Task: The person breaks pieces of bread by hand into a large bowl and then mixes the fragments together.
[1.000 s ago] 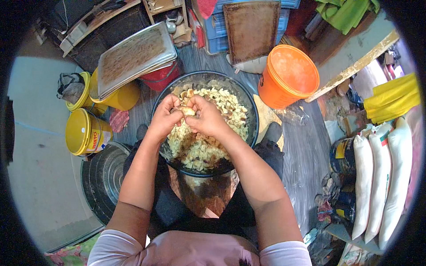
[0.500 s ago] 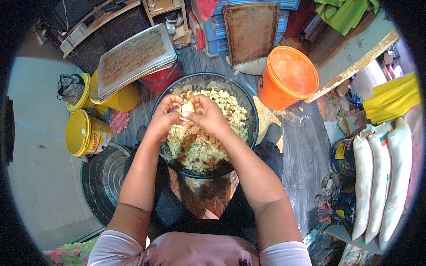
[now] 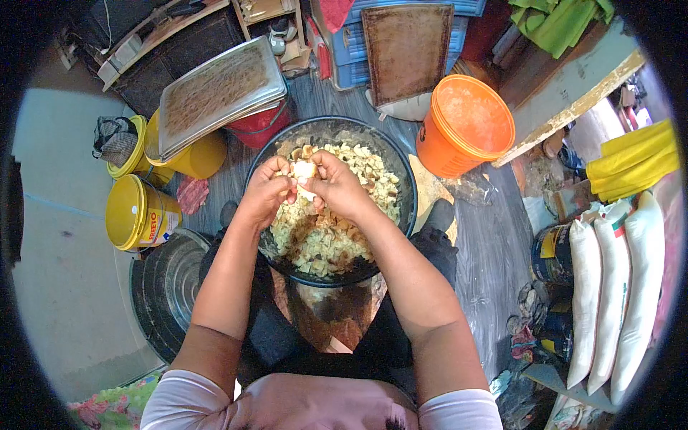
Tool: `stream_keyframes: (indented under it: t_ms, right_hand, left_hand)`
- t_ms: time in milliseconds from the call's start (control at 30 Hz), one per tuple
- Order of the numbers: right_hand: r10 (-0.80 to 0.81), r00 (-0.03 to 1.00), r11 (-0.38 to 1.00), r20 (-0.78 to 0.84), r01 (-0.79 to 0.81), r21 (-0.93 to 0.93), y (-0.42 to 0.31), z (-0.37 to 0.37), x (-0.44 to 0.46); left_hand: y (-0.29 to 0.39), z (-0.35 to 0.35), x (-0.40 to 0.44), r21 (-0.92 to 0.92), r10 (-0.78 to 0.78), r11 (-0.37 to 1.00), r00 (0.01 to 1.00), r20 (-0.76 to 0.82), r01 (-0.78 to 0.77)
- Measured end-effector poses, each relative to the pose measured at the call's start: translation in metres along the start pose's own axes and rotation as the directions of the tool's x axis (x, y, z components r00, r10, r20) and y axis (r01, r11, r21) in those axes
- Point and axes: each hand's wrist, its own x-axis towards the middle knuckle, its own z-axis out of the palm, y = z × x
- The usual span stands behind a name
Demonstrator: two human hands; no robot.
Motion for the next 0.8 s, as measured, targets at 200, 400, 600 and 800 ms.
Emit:
stream_keyframes:
  t_ms: [200, 400, 600, 800]
  right_hand:
    - [0.046, 0.998, 0.999, -0.044, -0.045, 0.004, 0.001, -0.001, 0.0]
    - [-0.031, 0.995, 0.999, -0.091, 0.028, -0.024, 0.006, 0.002, 0.003]
    - [-0.041, 0.988, 0.999, -0.151, 0.045, 0.023, 0.004, 0.005, 0.002]
    - [-0.212, 0.952, 0.935, -0.221, 0.131, -0.33, 0.023, 0.0, 0.008]
  left_hand:
    - [0.007, 0.009, 0.001, -0.006, 0.029, 1.0, 0.995, -0.096, -0.03]
    - [0.002, 0.008, 0.004, 0.223, 0.068, 0.974, 0.99, -0.125, -0.038]
    - [-0.001, 0.011, 0.006, 0.416, 0.187, 0.905, 0.962, -0.201, -0.089]
    - [-0.002, 0.004, 0.007, 0.141, -0.006, 0.989, 0.968, -0.252, 0.043]
